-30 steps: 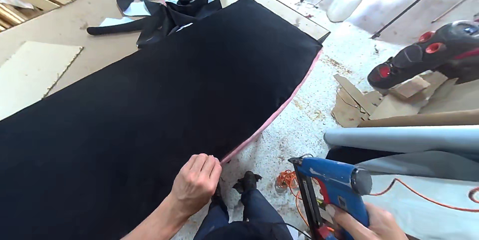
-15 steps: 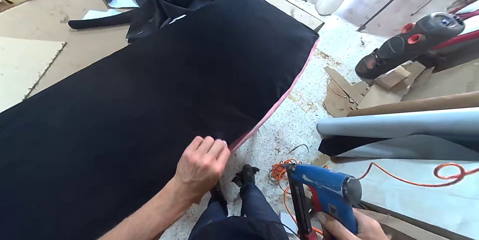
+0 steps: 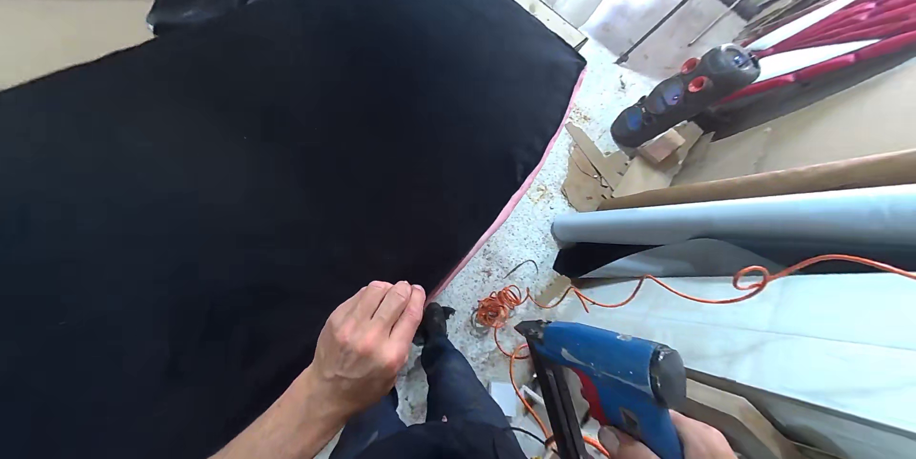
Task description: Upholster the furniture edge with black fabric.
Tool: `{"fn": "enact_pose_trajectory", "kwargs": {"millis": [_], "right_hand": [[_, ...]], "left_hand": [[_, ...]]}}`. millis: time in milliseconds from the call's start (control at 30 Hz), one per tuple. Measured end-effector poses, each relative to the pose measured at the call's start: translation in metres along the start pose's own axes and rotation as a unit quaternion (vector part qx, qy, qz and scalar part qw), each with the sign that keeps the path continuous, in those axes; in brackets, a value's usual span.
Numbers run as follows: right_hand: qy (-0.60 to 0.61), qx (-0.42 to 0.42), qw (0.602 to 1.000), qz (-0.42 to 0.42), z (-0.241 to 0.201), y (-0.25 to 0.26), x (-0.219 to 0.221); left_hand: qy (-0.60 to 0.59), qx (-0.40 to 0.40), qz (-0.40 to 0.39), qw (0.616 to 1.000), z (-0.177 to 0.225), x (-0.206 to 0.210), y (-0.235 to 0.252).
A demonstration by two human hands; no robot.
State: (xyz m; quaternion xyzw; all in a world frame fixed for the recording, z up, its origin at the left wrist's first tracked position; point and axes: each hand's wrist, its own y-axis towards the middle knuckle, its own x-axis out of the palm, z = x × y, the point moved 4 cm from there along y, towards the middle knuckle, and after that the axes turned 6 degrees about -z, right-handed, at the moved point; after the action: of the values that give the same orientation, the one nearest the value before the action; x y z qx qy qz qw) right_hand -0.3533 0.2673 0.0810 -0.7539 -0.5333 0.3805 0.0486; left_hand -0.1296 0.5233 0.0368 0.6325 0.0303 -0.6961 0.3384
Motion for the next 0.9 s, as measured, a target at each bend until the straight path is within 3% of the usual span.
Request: {"fn": "enact_pose_trajectory", "kwargs": {"millis": [200, 433, 633, 833, 900], "right_hand": [[-0.033, -0.065, 0.997, -0.034, -0.060, 0.009, -0.006], [-0.127, -0.096, 0.984, -0.082, -0.121, 0.064, -0.002], [-0.193, -0.061, 0.972, -0.121, -0.127, 0.092, 0.019], [-0.213, -0.083, 0.966, -0.117, -0.128, 0.056, 0.049], [-0.218, -0.075, 0.968, -0.100, -0.125, 0.047, 0.051]], "left_hand": [[-0.028, 0.028, -0.044, 0.998, 0.002, 0.007, 0.005], [-0.009, 0.025, -0.050, 0.998, 0.014, 0.017, 0.015], [-0.031, 0.022, -0.057, 0.998, 0.012, 0.017, 0.013], [-0.032, -0.015, -0.019, 0.999, 0.014, 0.018, 0.006], [-0.047, -0.037, -0.040, 0.997, 0.012, 0.007, -0.003]]}}
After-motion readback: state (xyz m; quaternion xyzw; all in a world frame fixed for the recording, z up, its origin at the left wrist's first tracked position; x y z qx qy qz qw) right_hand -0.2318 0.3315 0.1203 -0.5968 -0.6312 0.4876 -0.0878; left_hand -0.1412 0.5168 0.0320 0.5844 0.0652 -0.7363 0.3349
